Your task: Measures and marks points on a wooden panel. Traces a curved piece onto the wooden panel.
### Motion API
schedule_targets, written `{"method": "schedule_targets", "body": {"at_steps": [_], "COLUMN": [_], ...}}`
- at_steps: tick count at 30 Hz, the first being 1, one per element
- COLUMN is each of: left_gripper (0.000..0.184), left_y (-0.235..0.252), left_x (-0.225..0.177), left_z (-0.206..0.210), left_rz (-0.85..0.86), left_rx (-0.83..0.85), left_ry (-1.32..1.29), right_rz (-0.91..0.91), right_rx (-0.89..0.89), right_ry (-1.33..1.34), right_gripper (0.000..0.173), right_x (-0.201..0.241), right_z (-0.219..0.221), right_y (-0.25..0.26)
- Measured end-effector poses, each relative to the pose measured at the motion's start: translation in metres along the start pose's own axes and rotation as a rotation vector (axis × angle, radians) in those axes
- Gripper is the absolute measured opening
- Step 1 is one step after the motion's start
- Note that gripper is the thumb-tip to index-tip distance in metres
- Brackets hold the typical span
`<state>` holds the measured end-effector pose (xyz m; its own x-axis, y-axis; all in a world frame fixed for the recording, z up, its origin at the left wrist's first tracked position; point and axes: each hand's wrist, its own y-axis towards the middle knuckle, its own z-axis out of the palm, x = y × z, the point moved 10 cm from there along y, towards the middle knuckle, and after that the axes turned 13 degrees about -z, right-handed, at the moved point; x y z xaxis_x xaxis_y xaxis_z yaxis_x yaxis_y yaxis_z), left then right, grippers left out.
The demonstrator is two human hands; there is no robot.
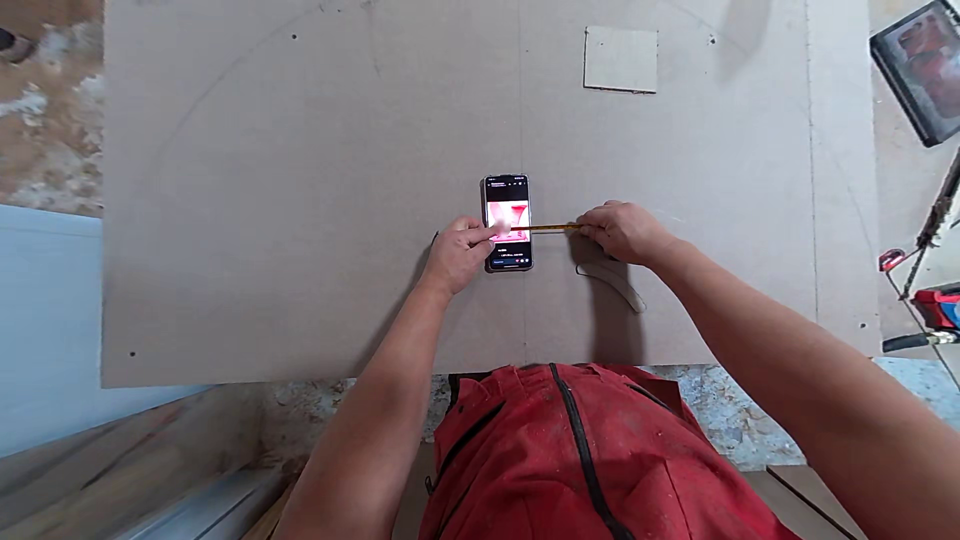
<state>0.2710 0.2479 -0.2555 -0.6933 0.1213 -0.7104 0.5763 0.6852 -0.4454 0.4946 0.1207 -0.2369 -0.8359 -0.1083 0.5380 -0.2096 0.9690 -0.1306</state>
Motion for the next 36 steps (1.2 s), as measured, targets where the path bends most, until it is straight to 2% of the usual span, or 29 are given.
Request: {"method": "schedule_targets", "body": {"at_steps": [36], "left_gripper": [0.032], "left_y": [-0.0017], "left_x": [-0.0009], "left_z": [-0.0003], "left_rz": [-0.019], "left_rx": [0.005], "left_ry": [-0.001], "right_rz": [-0.009], "right_rx": [0.001], "right_ry": [0.009], "right_gripper": [0.026], "right_x": [0.0015], "right_z": [-0.0003], "right_y": [-0.0003]}}
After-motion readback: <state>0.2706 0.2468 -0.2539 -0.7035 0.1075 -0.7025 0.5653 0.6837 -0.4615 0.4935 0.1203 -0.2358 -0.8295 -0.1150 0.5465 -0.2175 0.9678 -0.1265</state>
